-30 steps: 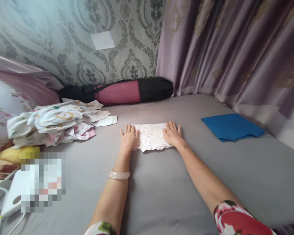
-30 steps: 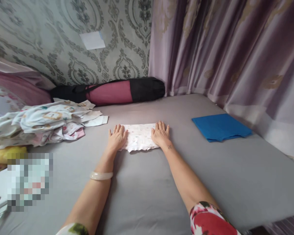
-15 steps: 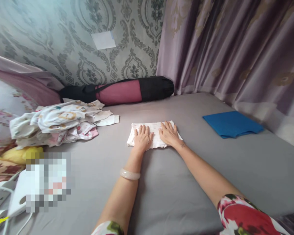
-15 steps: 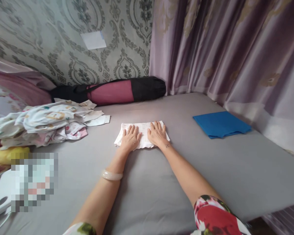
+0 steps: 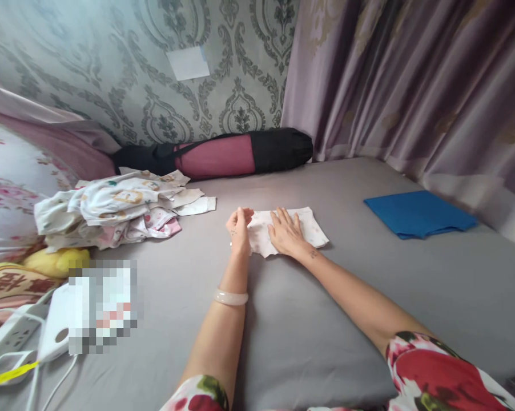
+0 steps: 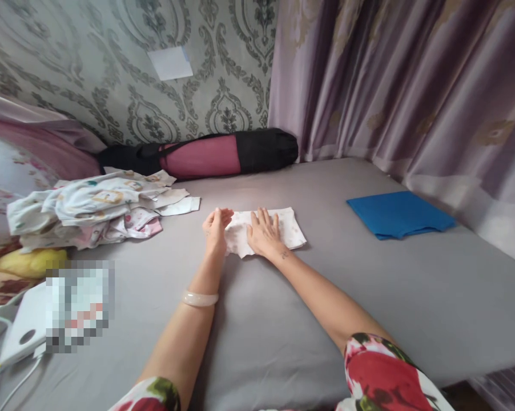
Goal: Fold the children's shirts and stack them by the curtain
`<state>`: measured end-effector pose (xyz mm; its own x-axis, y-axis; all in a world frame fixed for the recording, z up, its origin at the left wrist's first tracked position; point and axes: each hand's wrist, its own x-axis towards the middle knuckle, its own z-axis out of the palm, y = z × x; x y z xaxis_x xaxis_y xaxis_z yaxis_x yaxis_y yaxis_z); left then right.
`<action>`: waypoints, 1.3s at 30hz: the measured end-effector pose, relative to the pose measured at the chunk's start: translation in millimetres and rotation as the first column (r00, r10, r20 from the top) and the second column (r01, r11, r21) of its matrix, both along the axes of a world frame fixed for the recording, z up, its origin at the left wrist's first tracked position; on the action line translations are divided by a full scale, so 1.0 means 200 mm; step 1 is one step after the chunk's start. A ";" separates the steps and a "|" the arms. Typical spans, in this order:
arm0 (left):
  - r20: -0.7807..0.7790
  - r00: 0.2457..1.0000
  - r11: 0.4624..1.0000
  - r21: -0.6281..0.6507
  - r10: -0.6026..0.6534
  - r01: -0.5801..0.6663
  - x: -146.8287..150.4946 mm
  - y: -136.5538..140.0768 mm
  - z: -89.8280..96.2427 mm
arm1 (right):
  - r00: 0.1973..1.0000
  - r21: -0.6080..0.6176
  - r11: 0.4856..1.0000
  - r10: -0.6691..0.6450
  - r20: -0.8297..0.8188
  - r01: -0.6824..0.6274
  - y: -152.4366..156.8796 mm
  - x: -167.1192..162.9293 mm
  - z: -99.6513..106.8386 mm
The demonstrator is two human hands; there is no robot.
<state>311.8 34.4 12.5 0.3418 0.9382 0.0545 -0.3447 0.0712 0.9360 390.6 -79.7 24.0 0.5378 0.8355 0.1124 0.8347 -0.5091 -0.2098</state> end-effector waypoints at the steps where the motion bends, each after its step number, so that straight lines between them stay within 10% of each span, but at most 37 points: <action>1: 0.050 0.999 0.997 -0.081 0.012 -0.008 -0.01 0.02 0.00 | 1.000 0.005 1.000 0.011 -0.007 -0.011 0.01 -0.02 0.00; 18: 0.312 0.933 0.852 -0.524 0.180 0.011 -0.09 0.18 -0.04 | 1.000 -0.070 0.997 0.018 -0.015 -0.019 0.04 -0.04 -0.05; 39: 0.469 0.853 0.848 -0.527 0.231 0.060 -0.18 0.24 -0.02 | 0.994 -0.037 0.993 0.109 -0.018 -0.110 0.18 -0.18 -0.06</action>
